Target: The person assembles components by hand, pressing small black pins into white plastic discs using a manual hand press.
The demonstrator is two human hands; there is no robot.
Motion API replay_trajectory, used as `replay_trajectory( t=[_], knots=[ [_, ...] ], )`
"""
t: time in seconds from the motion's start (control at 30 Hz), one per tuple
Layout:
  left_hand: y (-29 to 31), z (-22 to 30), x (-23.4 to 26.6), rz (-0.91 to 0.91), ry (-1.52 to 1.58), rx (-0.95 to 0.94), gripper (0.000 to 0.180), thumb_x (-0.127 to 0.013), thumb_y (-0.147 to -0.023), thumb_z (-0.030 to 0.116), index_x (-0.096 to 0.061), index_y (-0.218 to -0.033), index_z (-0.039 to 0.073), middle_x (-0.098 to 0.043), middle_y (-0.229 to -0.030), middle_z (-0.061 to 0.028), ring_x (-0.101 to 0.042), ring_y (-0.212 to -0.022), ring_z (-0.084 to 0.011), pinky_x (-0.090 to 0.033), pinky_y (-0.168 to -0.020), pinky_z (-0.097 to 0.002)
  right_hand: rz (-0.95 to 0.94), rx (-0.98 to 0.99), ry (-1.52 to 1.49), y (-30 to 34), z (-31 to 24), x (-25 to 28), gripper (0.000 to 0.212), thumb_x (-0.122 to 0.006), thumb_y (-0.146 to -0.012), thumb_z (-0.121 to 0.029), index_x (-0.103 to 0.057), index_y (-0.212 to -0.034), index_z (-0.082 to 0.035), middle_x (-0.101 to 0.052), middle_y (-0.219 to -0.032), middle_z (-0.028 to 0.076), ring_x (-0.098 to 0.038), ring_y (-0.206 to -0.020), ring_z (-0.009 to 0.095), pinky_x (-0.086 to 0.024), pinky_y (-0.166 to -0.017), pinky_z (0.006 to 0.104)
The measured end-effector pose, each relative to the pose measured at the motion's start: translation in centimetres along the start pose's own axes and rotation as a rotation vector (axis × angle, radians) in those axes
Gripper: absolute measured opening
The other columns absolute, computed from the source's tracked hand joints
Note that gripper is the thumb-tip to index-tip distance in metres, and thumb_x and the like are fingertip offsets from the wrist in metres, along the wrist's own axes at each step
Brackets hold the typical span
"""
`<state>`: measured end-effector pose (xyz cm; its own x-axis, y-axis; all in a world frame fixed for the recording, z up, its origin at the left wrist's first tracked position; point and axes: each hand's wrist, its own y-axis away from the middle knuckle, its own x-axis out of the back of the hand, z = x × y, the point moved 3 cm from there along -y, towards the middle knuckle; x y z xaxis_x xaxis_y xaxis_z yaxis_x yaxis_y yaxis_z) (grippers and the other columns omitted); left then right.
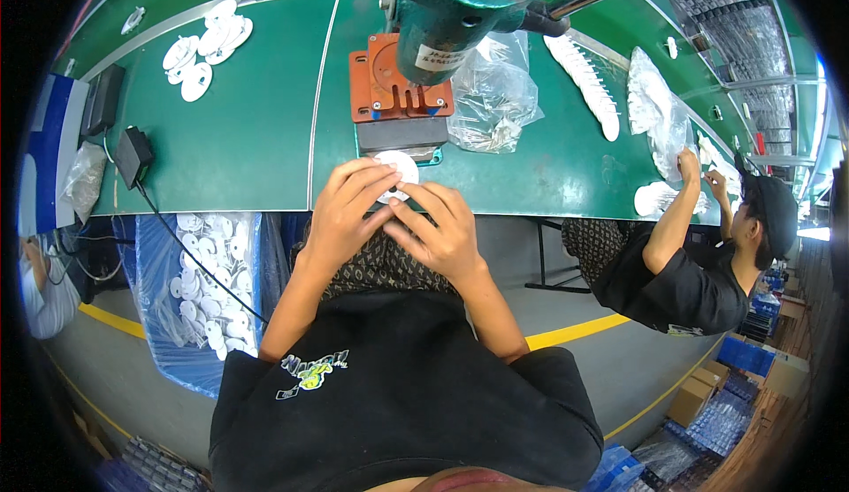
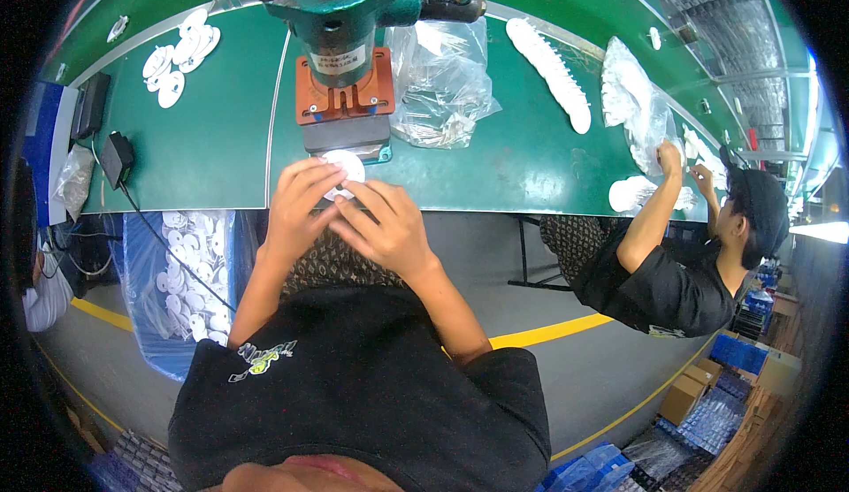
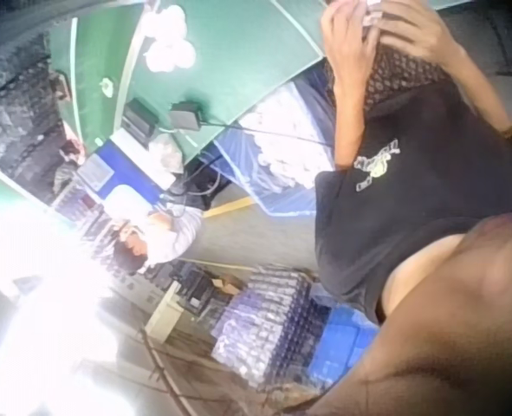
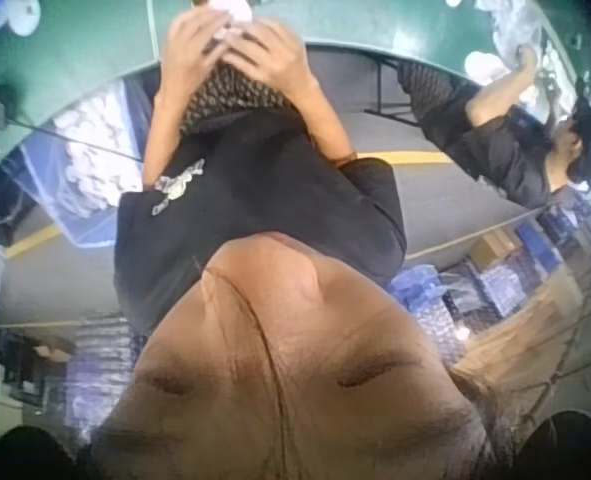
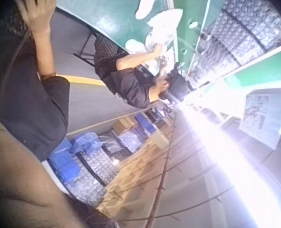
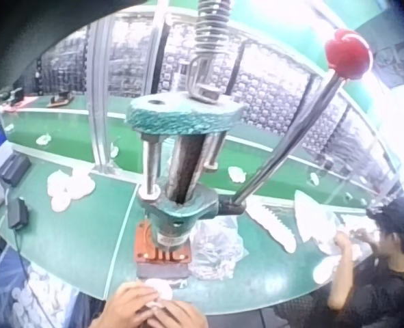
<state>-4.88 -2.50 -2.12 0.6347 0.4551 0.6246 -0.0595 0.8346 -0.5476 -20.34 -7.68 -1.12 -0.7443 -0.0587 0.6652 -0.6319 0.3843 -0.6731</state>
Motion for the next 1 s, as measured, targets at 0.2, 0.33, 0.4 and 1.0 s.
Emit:
replay_trajectory(
  t=[0.2, 0.33, 0.4, 1.0],
  knots=[
    [-1.1, 1.5, 1.2, 0.135, -0.011, -0.195, 0.043, -0.086, -0.061, 0.012, -0.071, -0.100, 0.003, -0.070, -0.107, -0.0121, -0.065, -0.104, -0.0328, -0.055, -0.088, -0.0398, 0.274, -0.435, -0.208, 3.3, 2.1, 1.4, 0.026, -0.066, -0.086, -0.012, -0.067, -0.110, 0.000, -0.066, -0.110, 0.015, -0.063, -0.095, 0.034, -0.049, -0.080, 0.0419],
    [-4.7, 2.2, 2.2, 0.204, -0.074, -0.251, 0.041, -0.086, -0.061, 0.011, -0.071, -0.099, 0.003, -0.070, -0.108, -0.0108, -0.064, -0.106, -0.0339, -0.054, -0.090, -0.0426, 0.265, -0.512, -0.040, 3.2, 2.7, 0.7, 0.014, -0.066, -0.082, 0.000, -0.067, -0.096, -0.001, -0.069, -0.089, 0.011, -0.064, -0.085, 0.030, -0.049, -0.078, 0.0402],
    [-6.9, 1.9, 2.1, 0.221, -0.138, -0.157, 0.039, -0.083, -0.068, 0.012, -0.069, -0.102, 0.002, -0.069, -0.112, -0.0101, -0.059, -0.116, -0.0346, -0.045, -0.102, -0.0478, 0.265, -0.535, -0.036, 2.4, 2.3, 0.8, 0.013, -0.066, -0.083, 0.000, -0.068, -0.095, -0.001, -0.069, -0.089, 0.012, -0.063, -0.085, 0.030, -0.049, -0.078, 0.0395],
    [-9.3, -1.1, 1.6, 0.171, -0.130, -0.003, 0.038, -0.077, -0.078, 0.019, -0.063, -0.109, 0.004, -0.060, -0.127, -0.0107, -0.047, -0.133, -0.0324, -0.032, -0.112, -0.0518, 0.563, -0.076, -0.454, -22.9, 0.9, 19.7, 0.037, -0.048, -0.098, -0.028, -0.061, -0.092, 0.005, -0.063, -0.082, 0.014, -0.059, -0.073, 0.023, -0.048, -0.074, 0.0379]
  ],
)
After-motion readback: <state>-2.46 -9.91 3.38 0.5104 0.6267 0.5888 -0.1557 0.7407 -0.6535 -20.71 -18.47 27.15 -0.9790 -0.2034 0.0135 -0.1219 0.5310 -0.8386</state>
